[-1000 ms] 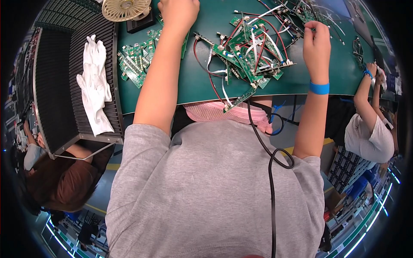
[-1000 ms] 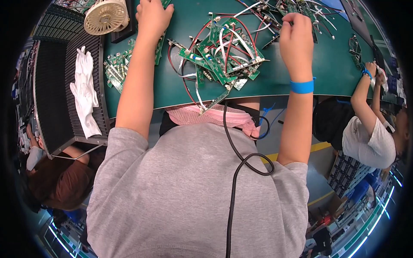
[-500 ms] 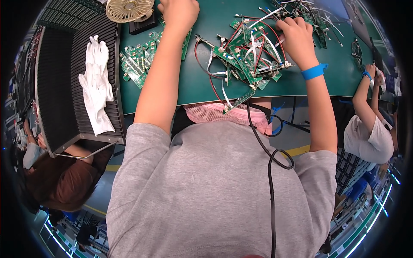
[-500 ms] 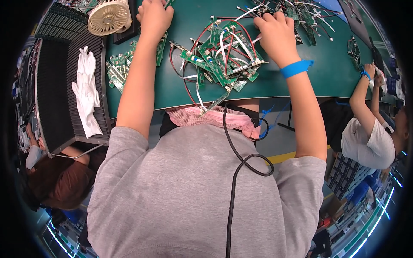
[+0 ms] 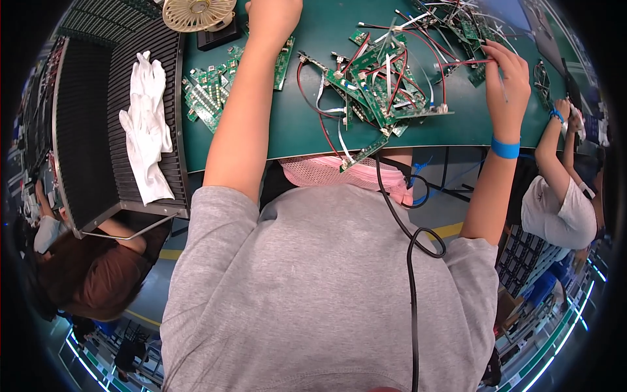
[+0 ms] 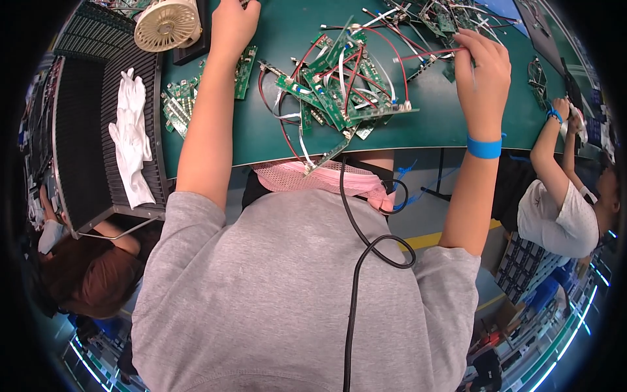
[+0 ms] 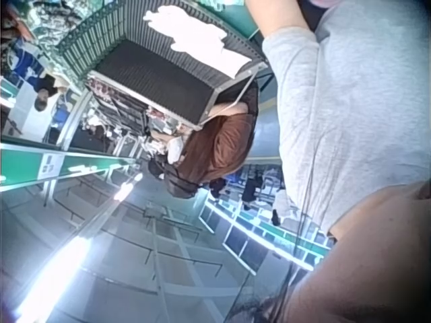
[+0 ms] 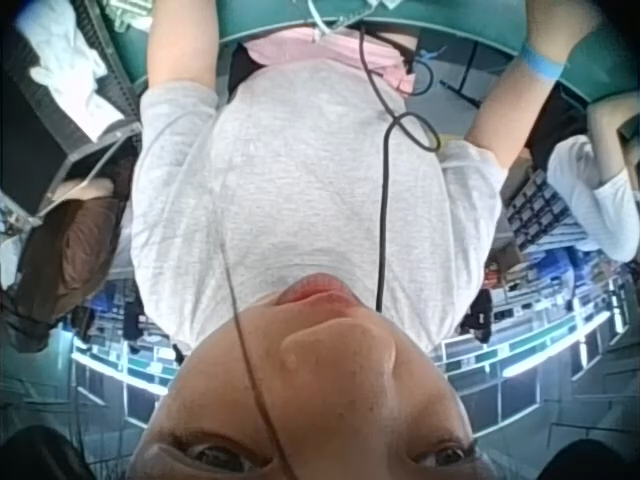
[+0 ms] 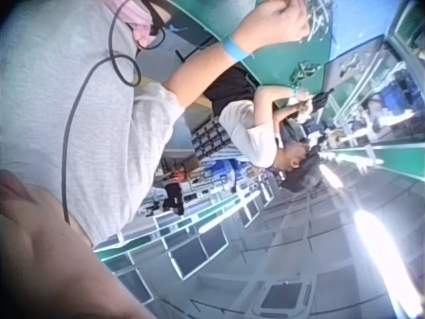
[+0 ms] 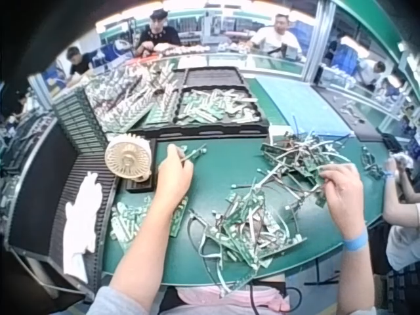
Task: The person connects wire harnesses to printed circuit boards by hand, attaching the connectors at an assembly station.
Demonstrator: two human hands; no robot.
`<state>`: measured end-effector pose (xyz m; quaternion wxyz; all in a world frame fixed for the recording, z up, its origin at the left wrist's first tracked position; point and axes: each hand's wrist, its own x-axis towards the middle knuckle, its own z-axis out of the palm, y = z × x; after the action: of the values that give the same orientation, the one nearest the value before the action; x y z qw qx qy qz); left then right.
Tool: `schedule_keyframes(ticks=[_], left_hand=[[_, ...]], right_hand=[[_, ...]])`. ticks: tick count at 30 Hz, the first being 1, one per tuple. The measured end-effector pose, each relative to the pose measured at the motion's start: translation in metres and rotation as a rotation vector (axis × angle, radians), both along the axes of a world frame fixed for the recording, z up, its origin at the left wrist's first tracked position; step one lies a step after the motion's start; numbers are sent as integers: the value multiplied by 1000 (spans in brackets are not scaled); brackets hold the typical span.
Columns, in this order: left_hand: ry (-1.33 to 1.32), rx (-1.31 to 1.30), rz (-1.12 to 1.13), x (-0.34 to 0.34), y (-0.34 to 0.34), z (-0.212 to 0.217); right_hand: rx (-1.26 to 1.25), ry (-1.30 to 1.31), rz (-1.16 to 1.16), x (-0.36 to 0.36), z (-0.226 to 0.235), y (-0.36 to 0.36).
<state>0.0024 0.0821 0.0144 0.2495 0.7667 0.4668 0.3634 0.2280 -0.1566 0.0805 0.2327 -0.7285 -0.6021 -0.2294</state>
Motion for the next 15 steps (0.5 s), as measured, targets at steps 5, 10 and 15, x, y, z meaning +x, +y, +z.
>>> schedule_keyframes(ticks=[5,10,15], left_hand=[[25,-32,-5,-3,1,-4],[-49,-59,-25,-1,7,-11],[-248,-126,-82,-2,-6,11]], right_hand=[[-164,-104,120,-1,-12,-1],[-336,102,173,-20,-13,-7],[-418,435,-153,-25,-5,-15]])
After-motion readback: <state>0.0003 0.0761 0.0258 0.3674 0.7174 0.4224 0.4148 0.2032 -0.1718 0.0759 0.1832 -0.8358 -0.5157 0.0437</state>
